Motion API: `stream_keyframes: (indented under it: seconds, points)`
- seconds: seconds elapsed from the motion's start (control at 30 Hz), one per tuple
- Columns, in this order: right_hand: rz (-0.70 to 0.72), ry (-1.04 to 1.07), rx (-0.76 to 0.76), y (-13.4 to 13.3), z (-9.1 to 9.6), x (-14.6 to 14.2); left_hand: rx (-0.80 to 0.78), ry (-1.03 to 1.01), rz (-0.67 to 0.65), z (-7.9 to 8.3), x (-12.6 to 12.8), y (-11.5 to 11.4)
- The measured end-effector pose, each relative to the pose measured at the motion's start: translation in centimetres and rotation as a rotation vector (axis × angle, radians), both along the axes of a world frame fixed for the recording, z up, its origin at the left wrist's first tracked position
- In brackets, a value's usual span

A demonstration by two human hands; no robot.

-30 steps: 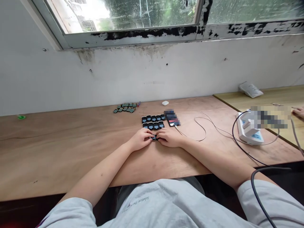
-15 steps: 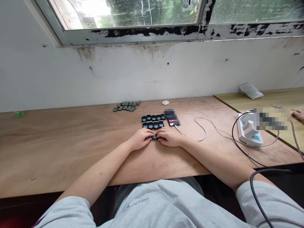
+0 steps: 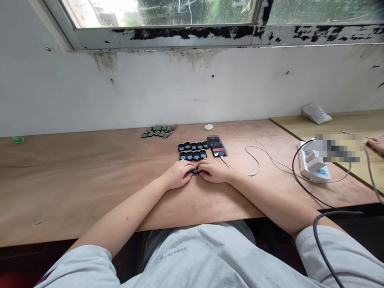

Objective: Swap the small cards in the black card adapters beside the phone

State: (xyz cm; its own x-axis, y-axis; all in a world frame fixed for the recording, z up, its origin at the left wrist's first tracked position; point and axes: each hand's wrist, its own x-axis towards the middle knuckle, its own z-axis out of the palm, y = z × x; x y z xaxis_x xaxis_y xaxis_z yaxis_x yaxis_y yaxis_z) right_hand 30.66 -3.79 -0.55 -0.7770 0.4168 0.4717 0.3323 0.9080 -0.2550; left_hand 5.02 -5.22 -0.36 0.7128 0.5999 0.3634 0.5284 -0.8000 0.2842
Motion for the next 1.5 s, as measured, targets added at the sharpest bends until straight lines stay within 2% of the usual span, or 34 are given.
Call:
stream_keyframes:
  seconds: [0.1, 0.2, 0.47, 0.8, 0.87, 0.93, 1.07, 1.13, 1.2, 1.3, 1.5]
  points:
    - [0.003, -0.006, -0.005, 0.1, -0.2, 0.1, 0.012, -0.009, -0.021, -0.3, -0.1, 0.2]
    - [-0.006, -0.008, -0.013, 0.2, -0.2, 0.1, 0.008, -0.015, 0.015, -0.3, -0.1, 0.0]
    - [0.009, -0.009, -0.016, 0.1, 0.1, 0.0, 0.112, 0.084, -0.036, 0.5, 0.4, -0.5]
    - [-0.015, 0.027, 0.004, 0.0, -0.1, 0.2, 0.111, -0.018, -0.037, -0.2, -0.3, 0.4]
    - [-0.034, 0.069, 0.008, 0.0, -0.3, 0.4, 0.143, -0.034, 0.014, 0.0, -0.6, 0.6]
    - [-0.058, 0.085, -0.005, 0.0, -0.4, 0.6, 0.187, -0.045, 0.138, 0.2, -1.2, 0.9]
    - [-0.080, 0.071, -0.041, 0.1, -0.4, 0.9, 0.243, -0.071, 0.559, 0.7, -3.1, 2.2]
    - [-0.078, 0.061, -0.047, 0.1, -0.3, 1.0, 0.207, -0.032, 0.769, 0.7, -4.2, 3.0]
    - [-0.068, 0.055, -0.048, 0.1, -0.2, 1.0, 0.116, 0.048, 0.900, 0.6, -5.2, 3.7]
    - [-0.052, 0.050, -0.041, 0.1, 0.0, 0.9, 0.013, 0.136, 0.937, 0.5, -5.6, 4.1]
    - [-0.049, 0.042, -0.029, 0.2, 0.1, 0.9, -0.010, 0.138, 0.770, 0.2, -4.1, 3.2]
